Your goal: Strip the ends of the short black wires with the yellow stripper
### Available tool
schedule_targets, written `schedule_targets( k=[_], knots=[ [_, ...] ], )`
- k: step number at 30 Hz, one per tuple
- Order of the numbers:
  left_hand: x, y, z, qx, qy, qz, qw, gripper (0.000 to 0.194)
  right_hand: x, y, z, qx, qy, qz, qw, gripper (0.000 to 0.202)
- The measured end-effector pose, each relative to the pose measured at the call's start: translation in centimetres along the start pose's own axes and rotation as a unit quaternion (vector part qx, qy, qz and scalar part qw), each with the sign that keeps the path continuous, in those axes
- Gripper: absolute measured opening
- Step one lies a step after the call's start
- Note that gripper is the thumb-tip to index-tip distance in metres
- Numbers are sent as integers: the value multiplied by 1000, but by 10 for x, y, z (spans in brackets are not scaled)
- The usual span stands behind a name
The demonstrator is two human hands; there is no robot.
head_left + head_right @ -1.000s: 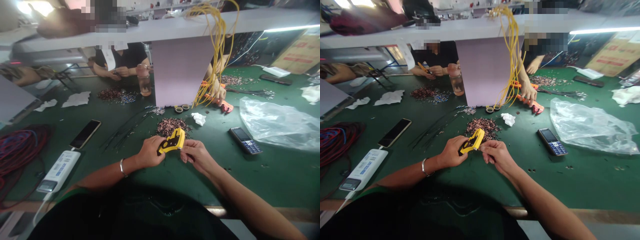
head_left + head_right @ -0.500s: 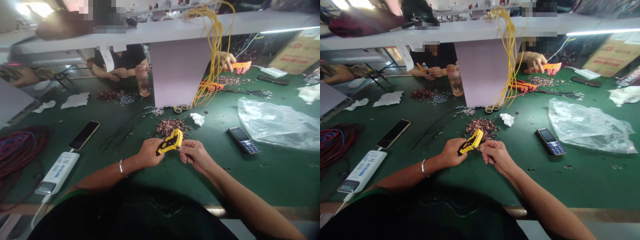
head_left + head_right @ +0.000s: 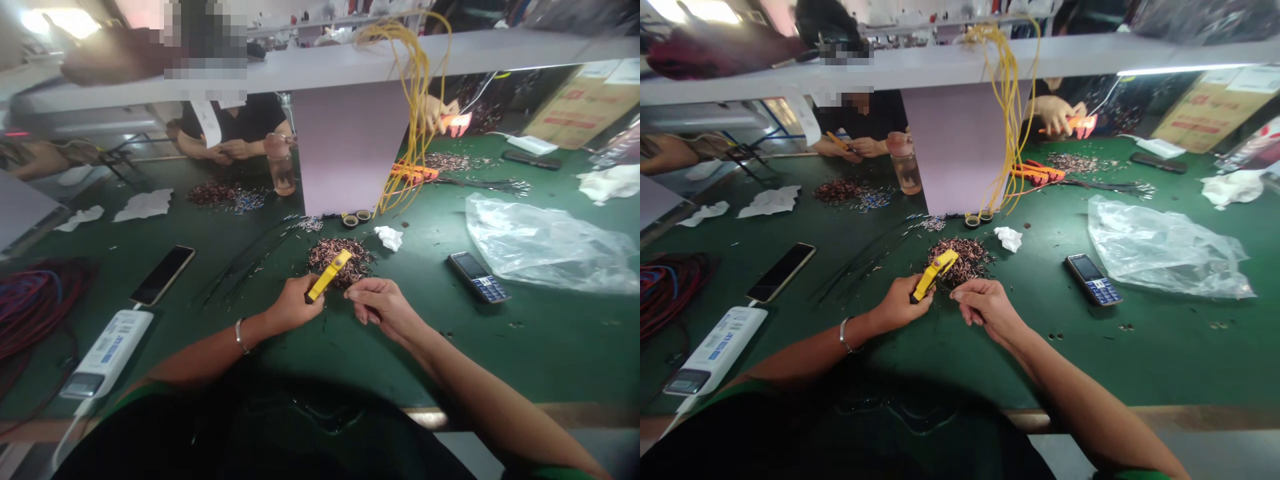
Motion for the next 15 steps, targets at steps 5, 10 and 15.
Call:
schedule_targets(
  k=[5, 10, 15],
  knots=[
    [3, -11, -7, -253, 198, -129, 938, 36, 7, 5, -4, -15, 30, 32, 999, 23],
    [2, -11, -5, -399, 246, -179, 865, 44, 14, 11, -2, -21, 57, 63, 996, 26],
    [3, -8, -5, -484, 242, -210, 814, 52, 16, 12, 0, -14, 70, 50, 996, 24]
  ],
)
Point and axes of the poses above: each hand's wrist, its own x-axis towards the middle knuckle, its own y-axis out of the back of the hand, z = x × y, the point moved 4 cm from there along x, towards the middle knuckle, and after that the axes turned 10 degrees about z, right-handed, at the moved point
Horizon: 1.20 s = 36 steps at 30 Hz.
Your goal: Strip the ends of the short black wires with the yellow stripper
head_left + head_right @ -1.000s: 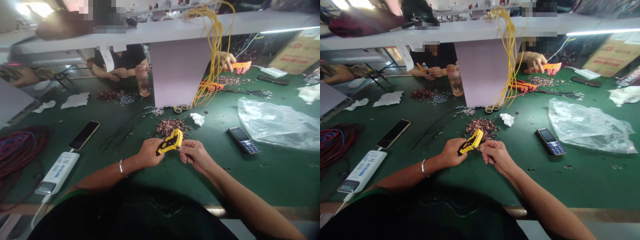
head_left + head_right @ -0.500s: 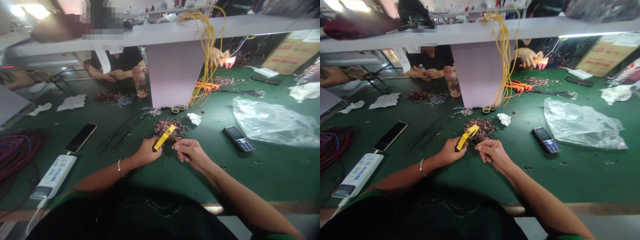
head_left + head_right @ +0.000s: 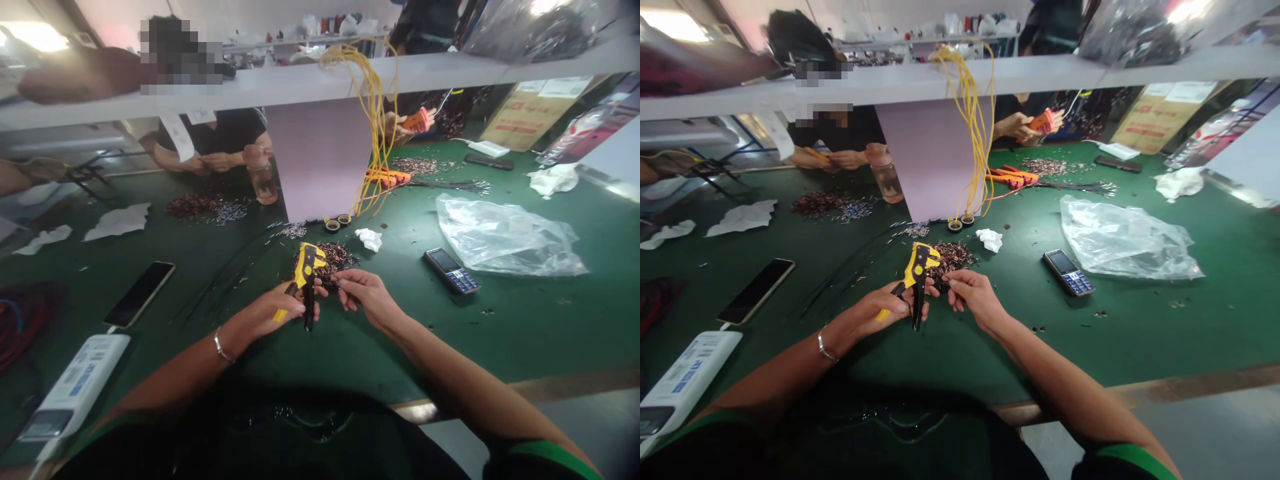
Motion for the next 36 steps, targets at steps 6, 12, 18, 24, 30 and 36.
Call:
schedule_targets(
  k=[6, 12, 18, 24, 30, 36],
  knots=[
    [0, -2, -2, 14, -14, -19, 1000, 55, -3, -6, -3, 27, 34, -54, 998, 29],
    [-2, -9, -6, 44, 25, -45, 998, 38, -1, -4, -4, 25, 43, -31, 998, 23],
    [-1, -4, -5, 66, 17, -24, 997, 40, -1, -4, -1, 1, 45, -22, 999, 22],
    [0, -3, -9, 88, -9, 6, 996, 50, -4, -5, 1, -7, 41, -37, 998, 19],
    [3, 3, -7, 69, -47, 17, 996, 46, -3, -6, 4, -24, 32, -46, 998, 19],
    [3, 2, -6, 32, -44, 14, 998, 52, -2, -5, 6, -24, 29, -40, 998, 18]
  ],
)
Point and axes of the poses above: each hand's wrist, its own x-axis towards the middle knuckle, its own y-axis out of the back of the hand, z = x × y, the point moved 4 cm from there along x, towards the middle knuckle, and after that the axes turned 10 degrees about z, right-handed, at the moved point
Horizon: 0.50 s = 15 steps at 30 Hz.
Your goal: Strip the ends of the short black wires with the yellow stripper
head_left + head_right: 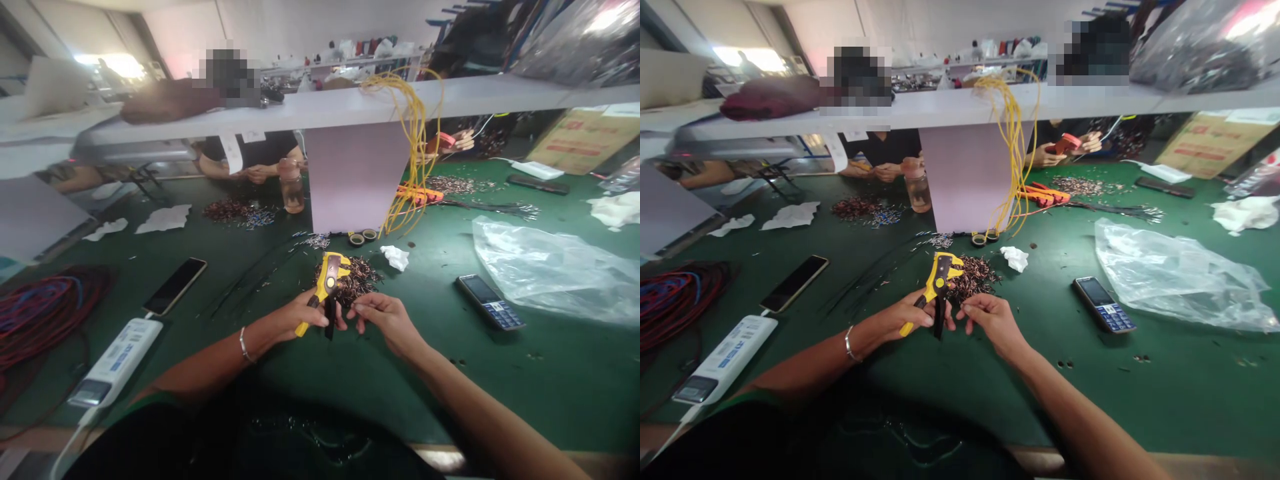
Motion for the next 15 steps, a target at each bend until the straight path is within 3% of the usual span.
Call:
schedule_targets(
  k=[3, 10, 15],
  knots=[
    [0, 0, 1, -1, -7, 3, 1000, 44, 1, 1, 0, 11, -8, 4, 1000, 18],
    [-5, -12, 7, -65, -15, -32, 997, 51, -2, -1, -2, 14, -17, 0, 1000, 22],
    [-5, -14, 5, -67, -15, -43, 997, 55, -6, -9, 3, 30, -20, -56, 998, 25]
  ],
)
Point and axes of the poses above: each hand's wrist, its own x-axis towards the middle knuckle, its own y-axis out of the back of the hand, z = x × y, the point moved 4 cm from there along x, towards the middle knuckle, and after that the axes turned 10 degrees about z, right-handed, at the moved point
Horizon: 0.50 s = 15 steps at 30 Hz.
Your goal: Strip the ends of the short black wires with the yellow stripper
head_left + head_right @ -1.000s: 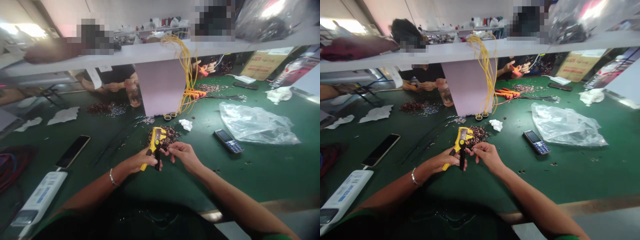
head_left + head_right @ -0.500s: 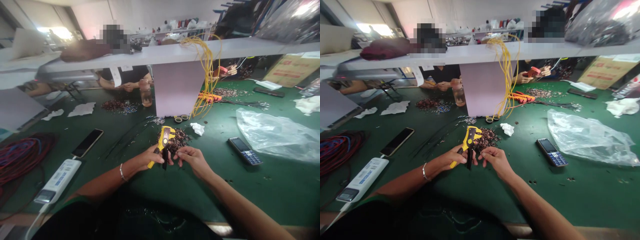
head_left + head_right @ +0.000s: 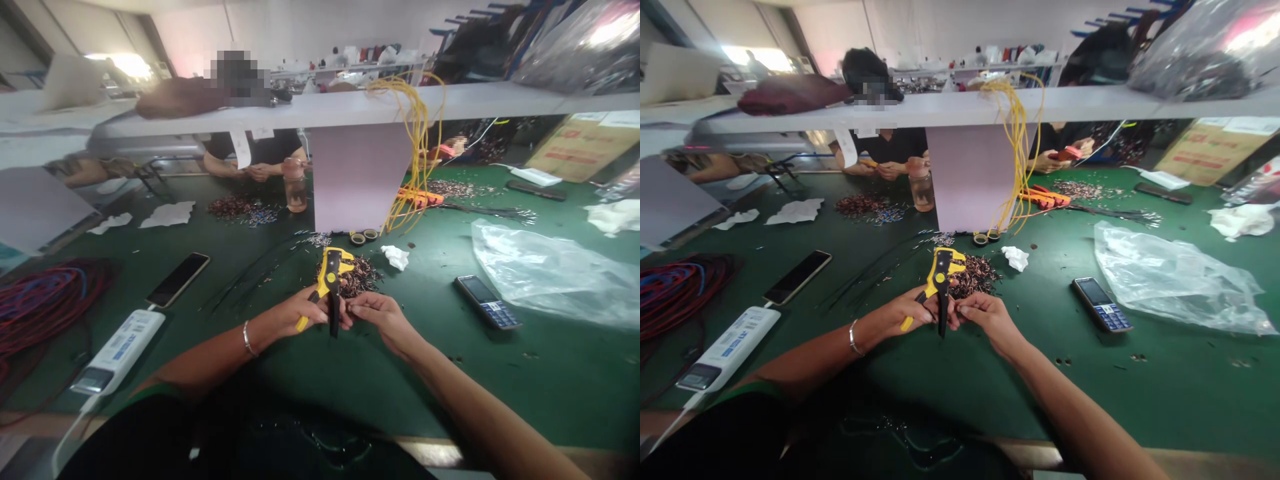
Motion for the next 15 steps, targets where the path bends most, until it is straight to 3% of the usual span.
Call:
schedule_targets(
  k=[7, 12, 15],
  knots=[
    [0, 12, -2, 86, -8, 62, 994, 45, 4, 0, 11, -4, -22, -14, 1000, 26],
    [0, 15, 1, 224, -25, 128, 966, 42, 5, 0, 4, -4, 2, -19, 1000, 26],
    [1, 13, 5, 253, -53, 127, 958, 35, 9, 5, 5, -18, -8, 4, 1000, 26]
  ],
)
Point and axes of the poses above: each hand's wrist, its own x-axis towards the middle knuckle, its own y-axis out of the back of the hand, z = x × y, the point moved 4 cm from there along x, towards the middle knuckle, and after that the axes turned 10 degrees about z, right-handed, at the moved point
